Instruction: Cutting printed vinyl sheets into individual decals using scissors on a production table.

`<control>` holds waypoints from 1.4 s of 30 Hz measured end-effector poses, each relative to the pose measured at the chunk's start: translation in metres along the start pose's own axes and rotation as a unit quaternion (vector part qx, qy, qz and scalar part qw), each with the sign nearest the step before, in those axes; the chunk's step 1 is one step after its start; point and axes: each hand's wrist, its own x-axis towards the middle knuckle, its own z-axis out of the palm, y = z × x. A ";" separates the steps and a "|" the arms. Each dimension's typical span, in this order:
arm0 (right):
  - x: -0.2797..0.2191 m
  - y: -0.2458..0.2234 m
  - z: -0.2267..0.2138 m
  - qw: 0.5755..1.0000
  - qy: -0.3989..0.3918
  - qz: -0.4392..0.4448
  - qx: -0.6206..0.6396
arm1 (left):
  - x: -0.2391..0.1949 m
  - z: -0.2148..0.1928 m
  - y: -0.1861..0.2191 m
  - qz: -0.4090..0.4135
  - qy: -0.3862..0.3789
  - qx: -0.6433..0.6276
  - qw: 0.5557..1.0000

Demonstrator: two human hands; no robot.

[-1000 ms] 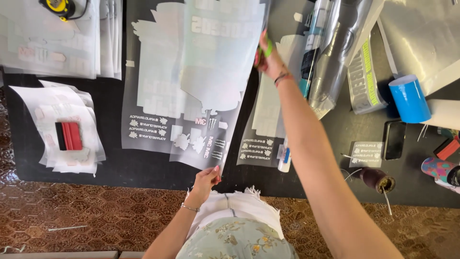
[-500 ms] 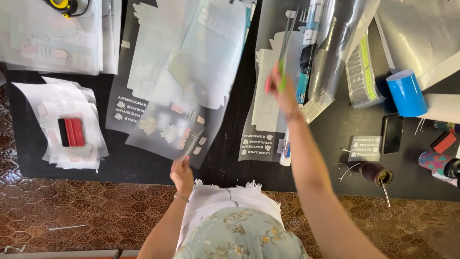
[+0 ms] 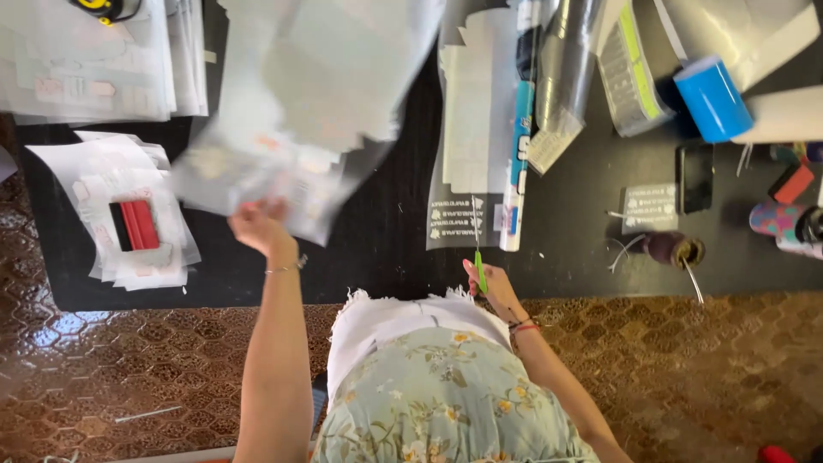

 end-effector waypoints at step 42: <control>0.134 -0.095 -0.039 0.862 0.302 -0.400 -0.081 | -0.071 -0.007 -0.007 0.059 -0.261 0.510 0.817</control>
